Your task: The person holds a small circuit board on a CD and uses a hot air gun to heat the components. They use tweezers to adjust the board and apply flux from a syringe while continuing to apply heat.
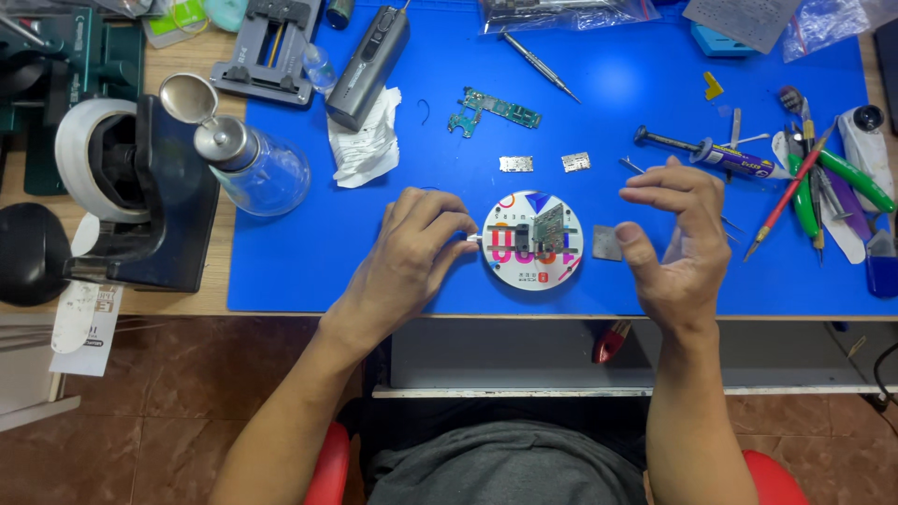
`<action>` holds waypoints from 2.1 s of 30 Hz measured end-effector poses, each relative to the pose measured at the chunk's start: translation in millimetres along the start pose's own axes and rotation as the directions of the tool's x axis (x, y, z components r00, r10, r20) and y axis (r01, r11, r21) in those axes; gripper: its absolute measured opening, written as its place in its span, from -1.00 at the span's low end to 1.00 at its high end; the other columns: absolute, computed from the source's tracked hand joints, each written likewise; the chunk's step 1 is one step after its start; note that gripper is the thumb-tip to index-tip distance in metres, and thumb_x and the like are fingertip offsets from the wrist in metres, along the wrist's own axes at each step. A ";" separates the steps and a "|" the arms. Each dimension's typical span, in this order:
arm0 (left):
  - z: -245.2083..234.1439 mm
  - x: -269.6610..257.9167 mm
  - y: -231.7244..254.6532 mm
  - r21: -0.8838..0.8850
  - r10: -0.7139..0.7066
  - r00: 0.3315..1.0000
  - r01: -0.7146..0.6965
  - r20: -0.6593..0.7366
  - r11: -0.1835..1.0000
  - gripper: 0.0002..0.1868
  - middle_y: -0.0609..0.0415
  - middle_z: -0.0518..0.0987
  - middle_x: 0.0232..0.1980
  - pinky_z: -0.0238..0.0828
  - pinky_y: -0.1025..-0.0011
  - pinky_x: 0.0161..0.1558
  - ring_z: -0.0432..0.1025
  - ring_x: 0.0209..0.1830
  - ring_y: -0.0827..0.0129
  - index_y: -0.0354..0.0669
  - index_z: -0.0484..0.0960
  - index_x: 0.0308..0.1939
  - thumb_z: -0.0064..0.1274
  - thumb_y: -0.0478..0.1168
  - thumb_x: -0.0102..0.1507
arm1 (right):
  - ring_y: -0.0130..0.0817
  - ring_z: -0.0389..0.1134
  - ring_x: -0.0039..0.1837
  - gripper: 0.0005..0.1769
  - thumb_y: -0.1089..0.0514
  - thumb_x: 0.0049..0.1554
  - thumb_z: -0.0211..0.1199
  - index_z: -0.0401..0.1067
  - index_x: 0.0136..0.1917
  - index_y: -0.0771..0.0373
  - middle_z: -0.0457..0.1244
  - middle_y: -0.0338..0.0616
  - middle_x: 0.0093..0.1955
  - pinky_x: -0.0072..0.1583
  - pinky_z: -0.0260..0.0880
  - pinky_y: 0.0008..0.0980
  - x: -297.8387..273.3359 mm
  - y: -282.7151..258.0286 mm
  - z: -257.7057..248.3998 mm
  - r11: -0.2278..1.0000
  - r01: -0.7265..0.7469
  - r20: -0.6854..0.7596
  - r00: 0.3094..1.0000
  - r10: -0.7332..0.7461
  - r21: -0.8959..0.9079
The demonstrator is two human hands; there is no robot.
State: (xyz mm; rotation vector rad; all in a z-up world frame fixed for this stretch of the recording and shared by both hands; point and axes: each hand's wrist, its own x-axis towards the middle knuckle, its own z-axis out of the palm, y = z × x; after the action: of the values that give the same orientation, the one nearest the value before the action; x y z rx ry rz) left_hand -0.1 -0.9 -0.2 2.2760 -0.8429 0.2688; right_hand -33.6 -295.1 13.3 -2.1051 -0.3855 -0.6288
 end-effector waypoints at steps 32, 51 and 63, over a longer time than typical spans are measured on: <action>-1.4 9.7 15.6 -0.057 -0.025 1.000 0.026 0.007 0.998 -0.90 0.12 0.59 -0.07 0.41 0.24 0.17 0.47 0.03 0.19 -0.10 0.71 -0.06 0.23 -0.25 0.35 | -0.04 0.21 0.34 -0.72 -0.01 0.21 0.41 0.60 0.14 0.13 0.31 -0.12 0.15 0.58 0.04 0.25 -7.9 9.0 -4.3 1.000 -0.002 -0.034 0.999 0.003 0.018; -1.2 9.7 17.4 -0.040 -0.066 0.998 0.066 0.006 0.997 -0.88 0.13 0.59 -0.07 0.45 0.25 0.17 0.47 0.03 0.23 -0.09 0.73 -0.05 0.26 -0.25 0.33 | -0.03 0.21 0.36 -0.71 0.01 0.18 0.42 0.61 0.15 0.12 0.30 -0.12 0.17 0.57 0.04 0.26 -5.0 8.1 -5.5 1.000 -0.008 -0.002 1.000 0.008 -0.014; 4.4 1.9 0.0 -0.105 -0.011 0.998 0.005 -0.055 0.994 -0.85 0.12 0.56 -0.05 0.38 0.19 0.18 0.46 0.06 0.17 -0.05 0.68 -0.04 0.26 -0.17 0.33 | -0.07 0.16 0.39 -0.65 -0.06 0.26 0.37 0.57 0.22 0.14 0.26 -0.15 0.22 0.63 0.00 0.16 -6.3 4.2 -6.6 0.993 0.021 0.091 0.996 -0.011 -0.114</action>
State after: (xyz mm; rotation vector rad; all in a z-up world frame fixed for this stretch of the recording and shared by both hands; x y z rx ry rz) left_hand 1.1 -4.7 -2.6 2.1641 -0.8006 0.2770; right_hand -38.7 -303.2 10.1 -2.2478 -0.4263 -0.5783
